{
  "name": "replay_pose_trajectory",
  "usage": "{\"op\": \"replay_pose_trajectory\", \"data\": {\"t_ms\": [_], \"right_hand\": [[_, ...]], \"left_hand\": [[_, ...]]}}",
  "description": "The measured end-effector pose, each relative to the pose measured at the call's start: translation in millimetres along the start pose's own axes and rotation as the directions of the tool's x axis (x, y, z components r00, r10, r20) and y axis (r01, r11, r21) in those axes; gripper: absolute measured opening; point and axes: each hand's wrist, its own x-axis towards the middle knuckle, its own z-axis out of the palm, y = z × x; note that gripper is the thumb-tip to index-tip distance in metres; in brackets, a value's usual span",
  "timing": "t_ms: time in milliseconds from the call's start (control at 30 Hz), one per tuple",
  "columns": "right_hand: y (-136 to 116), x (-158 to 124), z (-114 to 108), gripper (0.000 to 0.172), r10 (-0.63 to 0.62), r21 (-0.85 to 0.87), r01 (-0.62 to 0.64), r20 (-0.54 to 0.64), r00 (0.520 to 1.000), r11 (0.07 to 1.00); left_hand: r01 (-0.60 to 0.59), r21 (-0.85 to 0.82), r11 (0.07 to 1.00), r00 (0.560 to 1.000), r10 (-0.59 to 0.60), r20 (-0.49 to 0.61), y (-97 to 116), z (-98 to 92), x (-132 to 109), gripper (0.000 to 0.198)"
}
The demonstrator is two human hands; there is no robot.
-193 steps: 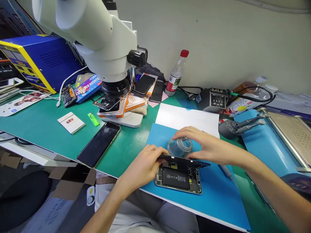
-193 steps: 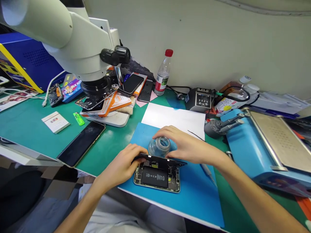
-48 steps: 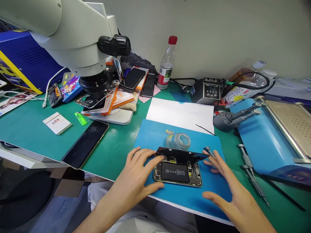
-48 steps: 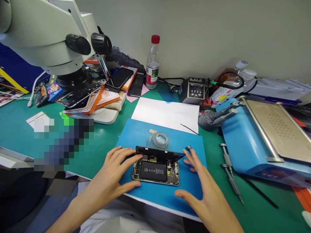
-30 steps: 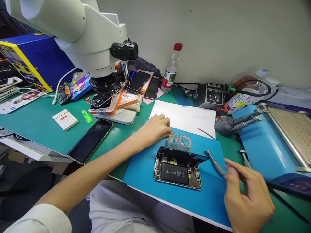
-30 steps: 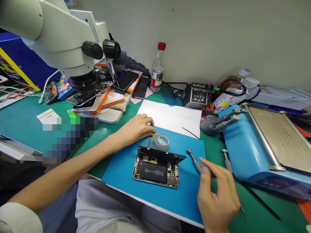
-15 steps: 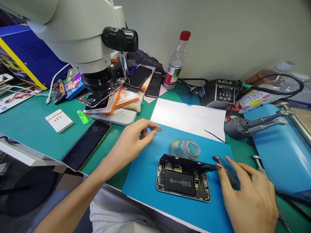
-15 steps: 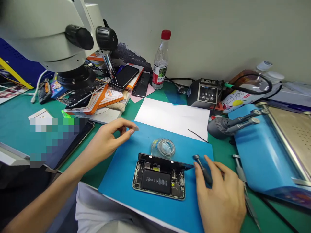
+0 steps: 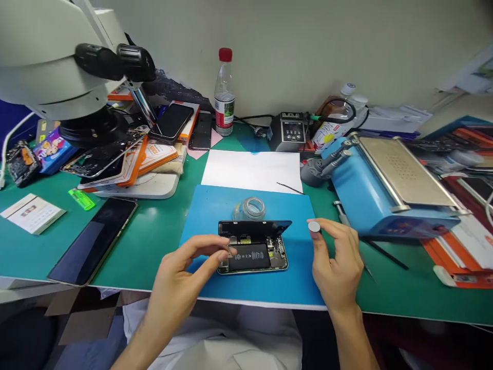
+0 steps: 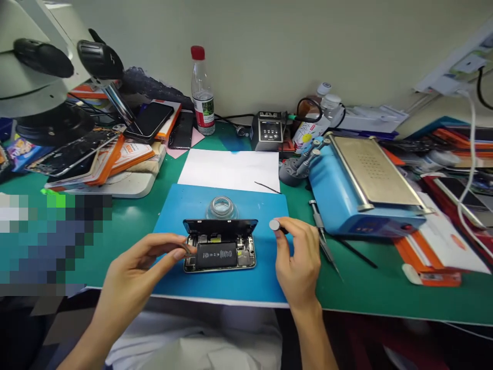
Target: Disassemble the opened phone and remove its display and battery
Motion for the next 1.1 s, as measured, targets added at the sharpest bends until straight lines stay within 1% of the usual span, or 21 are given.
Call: {"op": "replay_pose_trajectory", "data": {"t_ms": [100,167,233,333,367,400,467,533,567,600,700,767,800,967,1033,1100], "right_hand": [[-1.2,-2.2,-3.6,0.013,0.035,0.060,-0.036,0.012,0.999,0.998],[-1.1,-3.4,-4.8,0.015,0.072,0.101,-0.074,0.017,0.997,0.992],[0.1,-4.8,-5.1,0.016,0.125,0.144,-0.126,0.017,0.992,0.982],[3.1,-7.7,-4.5,0.019,0.213,0.219,-0.211,0.013,0.977,0.953],[3.7,-8.4,-4.3,0.020,0.239,0.241,-0.234,0.011,0.971,0.942],[4.0,-8.8,-4.2,0.020,0.261,0.260,-0.254,0.009,0.965,0.931],[3.4,-8.7,-4.3,0.020,0.294,0.283,-0.285,0.009,0.956,0.916],[1.4,-7.4,-4.9,0.019,0.311,0.290,-0.301,0.013,0.950,0.908],[0.3,-6.6,-5.3,0.019,0.314,0.289,-0.305,0.014,0.949,0.908],[-0.7,-5.8,-5.6,0.019,0.315,0.286,-0.307,0.019,0.949,0.908],[-2.2,-4.5,-6.3,0.021,0.316,0.283,-0.311,0.029,0.948,0.907],[-1.9,-4.6,-6.5,0.021,0.323,0.292,-0.318,0.034,0.946,0.902],[-1.6,-4.9,-6.4,0.020,0.326,0.295,-0.322,0.036,0.945,0.900],[-0.1,-7.7,-4.5,0.019,0.316,0.293,-0.316,0.048,0.947,0.902],[0.5,-9.1,-4.2,0.021,0.329,0.338,-0.316,0.020,0.944,0.887],[1.2,-9.7,-5.9,0.023,0.343,0.417,-0.301,-0.027,0.939,0.857]], "left_hand": [[0.070,-0.061,0.996,0.995,-0.065,0.079,0.5,23.3,-0.9,0.026],[0.091,-0.067,0.994,0.989,-0.082,0.121,1.8,36.0,0.2,0.020],[0.053,-0.025,0.998,0.991,-0.050,0.120,3.8,44.7,0.6,0.010],[-0.096,0.098,0.990,0.993,0.090,0.070,5.3,50.4,-1.1,0.009],[-0.124,0.132,0.983,0.992,0.118,0.054,4.9,51.1,-1.9,0.009],[-0.127,0.149,0.981,0.992,0.122,0.040,4.2,51.7,-2.4,0.010],[-0.075,0.141,0.987,0.997,0.073,0.015,2.7,54.1,-2.3,0.008],[-0.019,0.120,0.993,1.000,0.020,0.000,2.2,59.2,0.2,0.018],[-0.020,0.124,0.992,1.000,0.020,0.003,2.5,62.8,2.1,0.021],[-0.040,0.144,0.989,0.999,0.038,0.014,3.1,66.9,4.3,0.020],[-0.152,0.264,0.952,0.988,0.142,0.057,4.3,79.2,10.8,0.004],[-0.204,0.329,0.922,0.979,0.193,0.064,3.6,85.7,14.2,0.005],[-0.211,0.351,0.912,0.977,0.204,0.057,2.9,88.3,15.5,0.006],[-0.211,0.383,0.900,0.977,0.209,0.047,0.3,93.8,16.5,0.007],[-0.218,0.361,0.907,0.975,0.217,0.043,1.7,90.4,11.8,0.006],[-0.208,0.323,0.923,0.976,0.218,0.004,3.6,81.0,3.4,0.009]]}}
